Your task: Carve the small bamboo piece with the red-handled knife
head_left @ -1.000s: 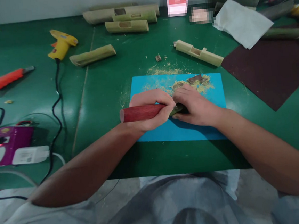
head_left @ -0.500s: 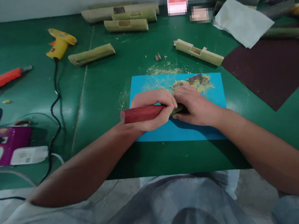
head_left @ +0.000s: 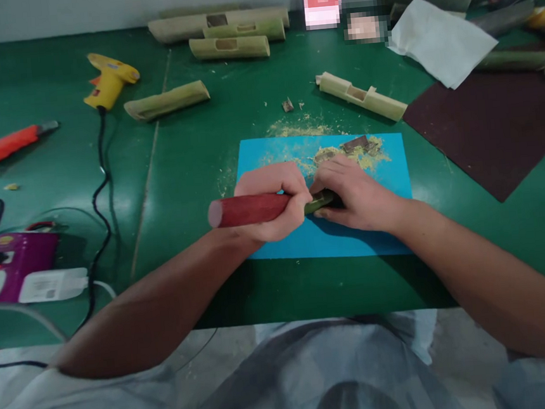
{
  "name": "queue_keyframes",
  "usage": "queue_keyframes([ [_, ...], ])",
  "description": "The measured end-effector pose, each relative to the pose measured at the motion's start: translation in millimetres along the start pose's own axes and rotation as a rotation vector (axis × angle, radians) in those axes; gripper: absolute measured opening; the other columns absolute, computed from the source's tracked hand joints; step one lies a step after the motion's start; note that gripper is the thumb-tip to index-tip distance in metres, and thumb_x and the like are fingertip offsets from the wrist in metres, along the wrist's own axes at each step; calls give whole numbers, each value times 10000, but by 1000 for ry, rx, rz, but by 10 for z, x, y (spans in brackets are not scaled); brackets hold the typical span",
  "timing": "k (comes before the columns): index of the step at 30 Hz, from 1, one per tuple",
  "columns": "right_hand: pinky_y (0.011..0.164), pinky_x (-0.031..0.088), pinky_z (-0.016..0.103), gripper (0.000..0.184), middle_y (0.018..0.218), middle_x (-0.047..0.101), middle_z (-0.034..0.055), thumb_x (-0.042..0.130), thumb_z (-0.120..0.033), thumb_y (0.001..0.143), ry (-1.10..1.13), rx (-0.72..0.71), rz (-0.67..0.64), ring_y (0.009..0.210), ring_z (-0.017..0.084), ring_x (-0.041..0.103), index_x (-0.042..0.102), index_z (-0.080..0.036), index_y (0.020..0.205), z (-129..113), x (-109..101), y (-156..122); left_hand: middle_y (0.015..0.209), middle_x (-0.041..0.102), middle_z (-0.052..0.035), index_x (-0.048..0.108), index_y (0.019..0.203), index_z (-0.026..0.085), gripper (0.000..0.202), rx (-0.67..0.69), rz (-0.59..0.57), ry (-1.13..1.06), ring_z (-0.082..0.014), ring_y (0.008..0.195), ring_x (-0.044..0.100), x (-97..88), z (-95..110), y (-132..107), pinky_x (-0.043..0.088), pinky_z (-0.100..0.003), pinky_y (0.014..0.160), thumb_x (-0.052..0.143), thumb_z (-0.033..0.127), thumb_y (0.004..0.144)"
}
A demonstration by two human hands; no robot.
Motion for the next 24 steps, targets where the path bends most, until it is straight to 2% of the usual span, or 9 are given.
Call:
queue_keyframes([
  [4, 938, 392, 457, 140, 1042, 680, 71, 692, -329, 1009, 3, 1, -4, 1030, 298, 556, 608, -256, 1094, 1, 1, 5, 688, 720, 10, 646, 750, 229, 199, 45, 56, -15, -140, 592, 697, -17, -12, -37, 544, -281, 547, 699, 203, 941],
  [8, 931, 387, 454, 152, 1036, 686, 72, 705, -319, 996, 3, -8, -1, 1010, 293, 554, 603, -250, 1085, 7, 10, 19, 777, 796, 4, 721, 804, 225, 161, 16, 107, -4, -136, 657, 751, -42, -64, -81, 600, -270, 620, 704, 211, 963],
  [11, 920, 384, 449, 151, 1024, 680, 71, 701, -329, 997, -8, -19, 11, 988, 285, 542, 582, -252, 1047, 12, 15, 25, 835, 837, -5, 761, 831, 251, 141, -68, 35, 6, -169, 741, 801, -8, -80, -67, 652, -296, 692, 716, 225, 961],
  [14, 914, 385, 449, 149, 1022, 675, 74, 684, -345, 1016, -16, -28, 14, 976, 283, 538, 567, -255, 1037, 14, 19, 27, 813, 837, -3, 755, 803, 274, 158, -118, -31, 31, -193, 738, 805, 17, -53, -37, 664, -326, 689, 714, 209, 942],
  [18, 908, 382, 446, 166, 1010, 659, 70, 677, -372, 1030, -25, -36, 13, 966, 281, 533, 556, -258, 1033, 15, 21, 27, 834, 843, 5, 753, 811, 282, 154, -145, -32, 56, -193, 763, 809, 2, -22, -8, 670, -330, 720, 714, 230, 951],
  [22, 912, 379, 447, 176, 997, 649, 67, 689, -370, 1019, -24, -21, 7, 961, 281, 528, 556, -254, 1018, 21, 22, 27, 822, 834, 6, 734, 796, 271, 164, -158, -85, 48, -189, 762, 803, 28, -25, -1, 663, -328, 721, 712, 221, 951],
  [24, 915, 381, 448, 168, 1002, 655, 68, 692, -365, 1015, -20, -15, 4, 966, 283, 528, 567, -253, 1028, 19, 18, 24, 812, 821, 4, 720, 788, 266, 166, -145, -68, 61, -191, 742, 789, 17, -47, -16, 647, -336, 700, 707, 205, 942],
])
Point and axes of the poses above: each hand's wrist, its own y-axis towards the middle knuckle, its own x-axis out of the palm, z = x × y, the point moved 6 cm from there along y, towards the middle knuckle
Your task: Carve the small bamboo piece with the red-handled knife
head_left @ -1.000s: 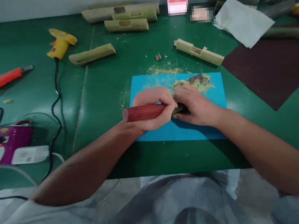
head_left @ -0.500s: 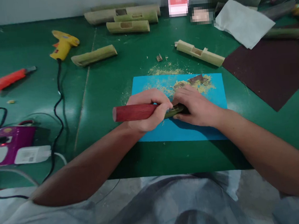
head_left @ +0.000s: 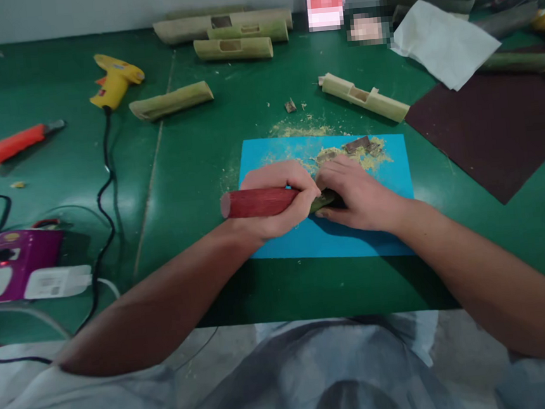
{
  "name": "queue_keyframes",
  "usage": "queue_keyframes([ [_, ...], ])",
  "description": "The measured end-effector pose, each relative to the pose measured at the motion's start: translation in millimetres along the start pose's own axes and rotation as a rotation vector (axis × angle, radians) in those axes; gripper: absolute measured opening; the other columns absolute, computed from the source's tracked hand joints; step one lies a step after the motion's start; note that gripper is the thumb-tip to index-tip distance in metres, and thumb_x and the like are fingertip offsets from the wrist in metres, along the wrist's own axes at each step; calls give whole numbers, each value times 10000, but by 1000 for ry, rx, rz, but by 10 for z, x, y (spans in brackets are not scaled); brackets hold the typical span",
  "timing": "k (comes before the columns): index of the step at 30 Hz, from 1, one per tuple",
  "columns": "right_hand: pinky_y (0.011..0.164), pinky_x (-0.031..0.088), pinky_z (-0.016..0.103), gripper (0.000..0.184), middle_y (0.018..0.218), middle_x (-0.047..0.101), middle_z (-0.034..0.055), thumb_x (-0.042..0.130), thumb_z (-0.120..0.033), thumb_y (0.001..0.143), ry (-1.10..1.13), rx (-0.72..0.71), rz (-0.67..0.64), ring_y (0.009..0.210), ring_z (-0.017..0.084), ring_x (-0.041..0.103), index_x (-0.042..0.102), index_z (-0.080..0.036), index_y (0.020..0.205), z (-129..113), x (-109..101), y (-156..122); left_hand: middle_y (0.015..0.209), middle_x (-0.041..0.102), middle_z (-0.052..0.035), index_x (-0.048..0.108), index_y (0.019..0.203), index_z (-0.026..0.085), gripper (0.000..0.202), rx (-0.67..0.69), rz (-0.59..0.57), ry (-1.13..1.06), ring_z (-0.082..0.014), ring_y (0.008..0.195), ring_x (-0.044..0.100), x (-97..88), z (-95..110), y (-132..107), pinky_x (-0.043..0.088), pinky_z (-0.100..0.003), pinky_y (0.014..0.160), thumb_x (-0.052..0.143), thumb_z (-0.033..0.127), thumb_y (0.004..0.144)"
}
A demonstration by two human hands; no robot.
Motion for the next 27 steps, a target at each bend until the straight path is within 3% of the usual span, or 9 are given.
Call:
queue_keyframes([
  [7, 944, 390, 460, 137, 1049, 678, 79, 676, -348, 1025, 15, -1, -20, 1032, 301, 550, 613, -246, 1092, -16, -16, -10, 747, 736, 13, 665, 794, 242, 173, 137, 106, -62, -148, 649, 704, -50, -106, -83, 556, -302, 596, 714, 184, 949],
  [16, 942, 394, 462, 146, 1036, 680, 75, 702, -326, 1002, 22, 11, -23, 1022, 301, 559, 610, -248, 1085, -4, -12, -3, 732, 739, 4, 691, 787, 220, 239, 145, 229, -146, -128, 640, 692, -66, -148, -115, 544, -289, 593, 692, 230, 1025],
  [20, 916, 379, 452, 159, 1016, 669, 70, 709, -350, 1000, 5, 20, -13, 980, 288, 540, 593, -254, 1050, 9, -8, 0, 836, 812, -21, 754, 876, 234, 162, 121, 164, -118, -162, 744, 771, -38, -114, -83, 620, -312, 701, 702, 265, 1026],
  [27, 914, 370, 450, 160, 1006, 667, 69, 691, -361, 1007, 2, 8, -5, 962, 280, 523, 572, -255, 1025, 11, 5, 9, 802, 821, -12, 745, 795, 268, 160, -18, 72, -20, -202, 730, 785, -6, -73, -27, 639, -350, 687, 699, 220, 940],
])
Point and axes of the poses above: each hand's wrist, its own y-axis towards the middle knuckle, its own x-axis out of the palm, z = x × y, the point moved 6 cm from there along y, towards the middle knuckle
